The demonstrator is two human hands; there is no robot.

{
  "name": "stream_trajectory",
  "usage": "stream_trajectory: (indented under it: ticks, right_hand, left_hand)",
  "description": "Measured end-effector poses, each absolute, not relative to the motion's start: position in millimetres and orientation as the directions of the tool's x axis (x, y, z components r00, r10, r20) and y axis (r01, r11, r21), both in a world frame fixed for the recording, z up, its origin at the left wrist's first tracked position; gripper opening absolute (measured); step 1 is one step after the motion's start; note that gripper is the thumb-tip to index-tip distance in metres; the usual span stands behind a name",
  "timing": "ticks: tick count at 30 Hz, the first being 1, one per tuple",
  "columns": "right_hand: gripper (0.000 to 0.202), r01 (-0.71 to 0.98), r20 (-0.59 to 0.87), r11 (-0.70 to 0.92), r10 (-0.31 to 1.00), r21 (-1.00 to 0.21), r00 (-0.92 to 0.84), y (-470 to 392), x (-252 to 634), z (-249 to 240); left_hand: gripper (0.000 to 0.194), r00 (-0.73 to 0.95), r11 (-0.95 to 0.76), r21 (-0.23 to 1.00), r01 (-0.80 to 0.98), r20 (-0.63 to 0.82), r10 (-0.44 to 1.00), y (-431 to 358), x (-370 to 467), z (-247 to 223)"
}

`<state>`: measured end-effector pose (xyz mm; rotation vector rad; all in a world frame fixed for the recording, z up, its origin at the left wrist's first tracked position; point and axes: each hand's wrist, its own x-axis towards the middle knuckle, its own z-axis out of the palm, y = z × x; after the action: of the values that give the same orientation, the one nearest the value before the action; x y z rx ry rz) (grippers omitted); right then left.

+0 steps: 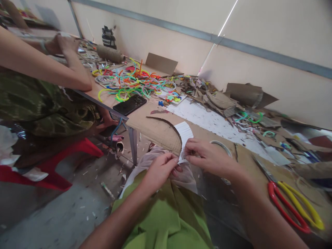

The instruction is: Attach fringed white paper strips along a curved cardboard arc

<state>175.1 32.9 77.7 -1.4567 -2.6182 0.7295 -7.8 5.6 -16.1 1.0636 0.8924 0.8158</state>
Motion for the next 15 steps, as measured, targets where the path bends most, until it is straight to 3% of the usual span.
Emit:
stream_trajectory:
  ticks: [15]
  right_hand:
    - [0.015,0.827,-0.147,0.457,0.840,-0.326,-0.522,28.7,167.4,77.7]
  left_hand:
    - [0.021,0.359,0.240,0.964,-0.110,-0.187,0.914,5.1,-1.9,-14.3]
